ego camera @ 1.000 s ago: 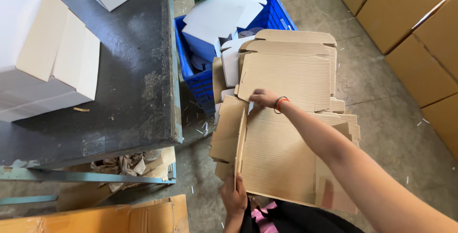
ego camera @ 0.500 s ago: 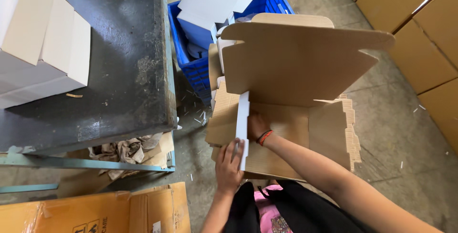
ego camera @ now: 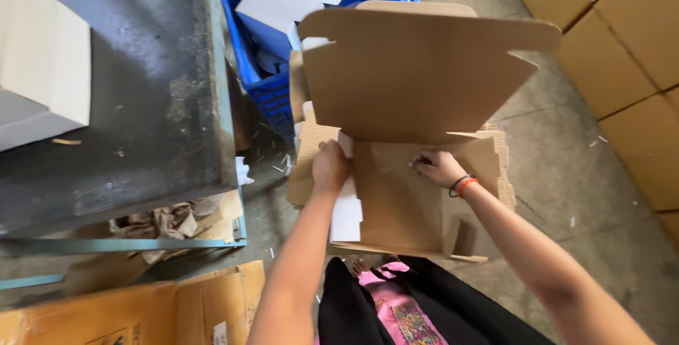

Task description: The person folds flat die-cut cardboard boxes into open boxes by hand, pressing the side panels and base into shape, and stacks the finished boxes on a pile beside them, repeating the folding cycle for multiple boxes.

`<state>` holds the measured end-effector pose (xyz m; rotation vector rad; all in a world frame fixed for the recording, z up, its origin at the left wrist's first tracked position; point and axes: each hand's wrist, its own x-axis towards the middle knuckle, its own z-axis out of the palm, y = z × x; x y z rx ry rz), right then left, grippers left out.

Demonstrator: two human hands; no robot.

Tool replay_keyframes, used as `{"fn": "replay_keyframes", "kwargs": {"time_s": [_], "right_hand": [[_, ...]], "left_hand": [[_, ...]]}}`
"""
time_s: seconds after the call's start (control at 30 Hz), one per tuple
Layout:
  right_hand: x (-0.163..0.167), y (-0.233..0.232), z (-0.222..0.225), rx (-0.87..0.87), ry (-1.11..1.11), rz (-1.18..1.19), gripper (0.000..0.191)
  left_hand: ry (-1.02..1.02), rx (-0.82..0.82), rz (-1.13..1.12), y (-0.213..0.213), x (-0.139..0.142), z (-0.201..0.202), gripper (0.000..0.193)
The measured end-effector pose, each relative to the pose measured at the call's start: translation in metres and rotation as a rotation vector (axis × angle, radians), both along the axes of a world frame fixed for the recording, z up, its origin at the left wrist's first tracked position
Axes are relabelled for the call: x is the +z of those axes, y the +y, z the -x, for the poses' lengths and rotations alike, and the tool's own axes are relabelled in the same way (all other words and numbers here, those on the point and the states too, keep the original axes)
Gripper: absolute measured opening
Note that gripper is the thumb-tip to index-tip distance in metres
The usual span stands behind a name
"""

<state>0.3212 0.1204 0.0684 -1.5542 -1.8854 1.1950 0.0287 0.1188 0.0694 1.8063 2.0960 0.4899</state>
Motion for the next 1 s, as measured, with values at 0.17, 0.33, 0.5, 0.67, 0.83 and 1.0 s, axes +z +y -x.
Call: {"fn": "replay_keyframes", "kwargs": {"time_s": [0.17,0.33,0.5,0.67,0.83,1.0], "right_hand": [[-0.023,-0.026,-0.018,-0.205,0.380,0.191,0.016],[-0.035,-0.036,-0.005,-0.245,0.254,0.050,0.012],[-0.037,-0.040,0.002,-0.275,0.312,-0.022,0.016],[-0.045,-0.037,-0.001,-0.275,0.272,-0.043,0.015],[-0.045,-0.040,-0.016,-0.357,0.319,-0.200,0.016],[-0.026,-0.048,-0.043,-0.822,0.167,-0.599,0.030]], "left_hand": [[0.413,-0.057,-0.071,0.034,-0.019,-0.010,0.028],[0.214,-0.101,-0.112,0.025,-0.016,0.014,0.037],[-0.338,-0.245,0.205,-0.048,-0.003,0.063,0.058],[0.133,-0.106,0.189,-0.080,-0.009,0.043,0.029],[0.275,-0.114,0.010,-0.081,-0.019,0.023,0.030],[0.183,-0.067,-0.045,-0.081,-0.014,0.035,0.035]]}}
